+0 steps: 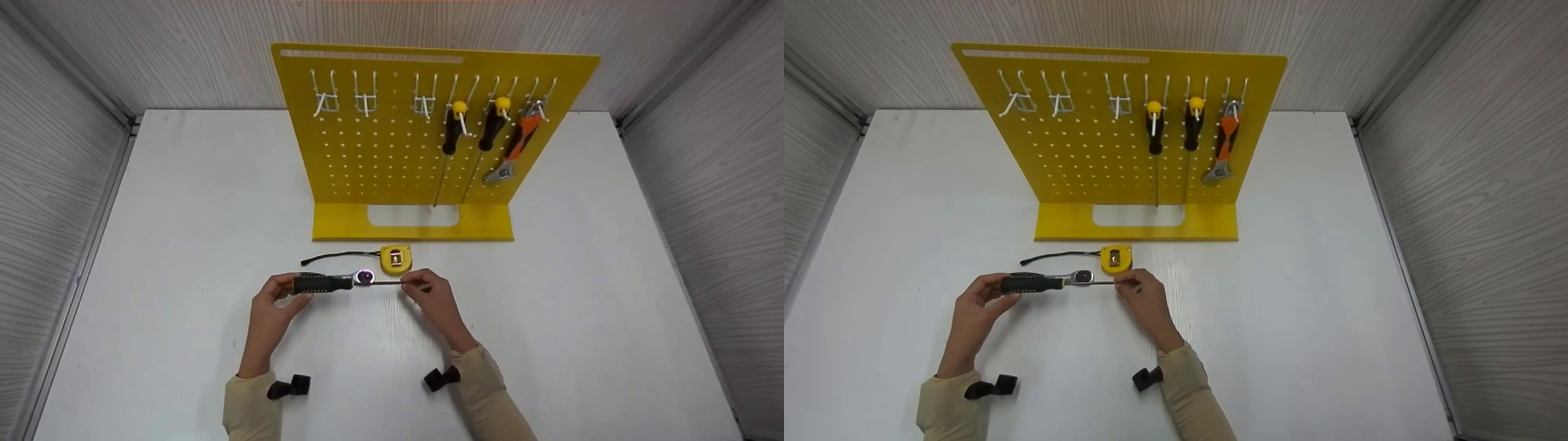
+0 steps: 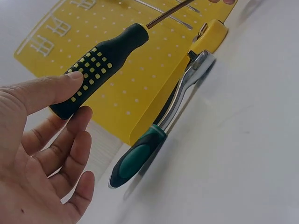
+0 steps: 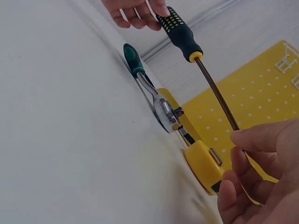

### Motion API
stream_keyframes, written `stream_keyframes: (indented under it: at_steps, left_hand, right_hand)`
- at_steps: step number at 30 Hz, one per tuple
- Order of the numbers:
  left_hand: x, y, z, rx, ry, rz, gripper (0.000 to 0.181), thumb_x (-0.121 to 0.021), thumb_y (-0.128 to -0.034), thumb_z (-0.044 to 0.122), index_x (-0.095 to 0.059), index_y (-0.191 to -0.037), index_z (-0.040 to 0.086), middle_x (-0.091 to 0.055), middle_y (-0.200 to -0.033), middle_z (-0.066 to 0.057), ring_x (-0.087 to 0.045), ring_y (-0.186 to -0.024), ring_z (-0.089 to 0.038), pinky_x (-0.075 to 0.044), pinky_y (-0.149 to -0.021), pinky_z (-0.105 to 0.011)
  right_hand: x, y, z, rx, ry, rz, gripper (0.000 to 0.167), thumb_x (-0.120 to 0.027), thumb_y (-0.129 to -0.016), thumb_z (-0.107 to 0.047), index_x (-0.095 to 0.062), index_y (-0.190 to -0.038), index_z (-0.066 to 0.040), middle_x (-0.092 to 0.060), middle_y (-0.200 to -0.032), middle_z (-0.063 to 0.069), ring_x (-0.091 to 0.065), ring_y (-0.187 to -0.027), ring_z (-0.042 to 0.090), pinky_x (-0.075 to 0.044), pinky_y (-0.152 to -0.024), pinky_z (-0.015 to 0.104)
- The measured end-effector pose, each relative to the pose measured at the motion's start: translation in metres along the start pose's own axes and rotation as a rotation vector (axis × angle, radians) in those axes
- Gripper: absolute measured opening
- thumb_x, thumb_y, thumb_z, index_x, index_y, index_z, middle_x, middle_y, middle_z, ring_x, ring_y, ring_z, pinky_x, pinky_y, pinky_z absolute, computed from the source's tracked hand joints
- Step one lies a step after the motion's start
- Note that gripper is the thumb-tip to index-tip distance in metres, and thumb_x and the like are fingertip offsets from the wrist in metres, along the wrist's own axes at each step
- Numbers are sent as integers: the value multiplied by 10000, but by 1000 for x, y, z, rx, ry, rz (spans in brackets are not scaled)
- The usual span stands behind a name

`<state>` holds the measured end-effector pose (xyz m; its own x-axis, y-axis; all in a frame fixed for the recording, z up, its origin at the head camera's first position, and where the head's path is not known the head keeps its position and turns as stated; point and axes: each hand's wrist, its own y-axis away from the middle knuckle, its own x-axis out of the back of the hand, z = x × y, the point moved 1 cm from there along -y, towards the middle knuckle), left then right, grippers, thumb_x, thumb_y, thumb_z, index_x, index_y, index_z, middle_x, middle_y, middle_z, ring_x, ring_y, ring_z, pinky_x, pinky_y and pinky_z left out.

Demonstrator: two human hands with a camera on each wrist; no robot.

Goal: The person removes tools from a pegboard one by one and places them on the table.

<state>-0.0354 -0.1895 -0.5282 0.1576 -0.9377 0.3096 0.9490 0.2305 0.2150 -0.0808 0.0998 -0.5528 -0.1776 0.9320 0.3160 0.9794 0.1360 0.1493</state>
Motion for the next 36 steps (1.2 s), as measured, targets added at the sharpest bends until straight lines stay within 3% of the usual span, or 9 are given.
stream_keyframes:
  at_steps: [8, 15, 20, 28, 36]
  left_hand:
    - [5, 5, -14, 53, -60, 10, 427, -764, -815, 116, -624, -1216, 81, -604, -1209, -122, -475, -1062, -210, -356, -951, -328]
    - [7, 9, -23, 56, -125, 16, 433, -781, -807, 166, -636, -1208, 94, -599, -1150, -96, -437, -978, -191, -341, -878, -292]
    - [6, 9, -25, 78, -124, 0, 449, -779, -810, 173, -627, -1223, 83, -584, -1164, -97, -429, -988, -183, -334, -868, -271]
    - [4, 6, -28, 99, -162, -30, 432, -759, -831, 177, -624, -1228, 73, -562, -1196, -114, -432, -1019, -195, -338, -890, -302]
    - [3, 2, -32, 66, -231, -21, 411, -750, -826, 157, -636, -1206, 50, -588, -1240, -139, -487, -1096, -244, -369, -976, -379]
  right_hand:
    - [-4, 2, -1, 46, 85, -48, 92, -639, -885, -91, -699, -953, -104, -664, -937, 58, -557, -823, 132, -460, -758, 244]
    - [-7, 1, -3, 32, 171, -70, 109, -629, -870, -77, -718, -926, -107, -630, -896, 42, -501, -814, 130, -427, -741, 234]
    - [-7, 0, -3, 30, 210, -93, 124, -624, -876, -69, -722, -928, -124, -640, -915, 28, -510, -854, 141, -437, -787, 264]
    - [-4, -2, -3, 58, 257, -116, 101, -661, -879, -68, -733, -924, -121, -652, -928, 30, -535, -893, 151, -459, -833, 299]
    - [-5, -5, 0, 61, 311, -127, 82, -684, -874, -96, -751, -902, -134, -652, -903, 16, -528, -875, 132, -453, -825, 289]
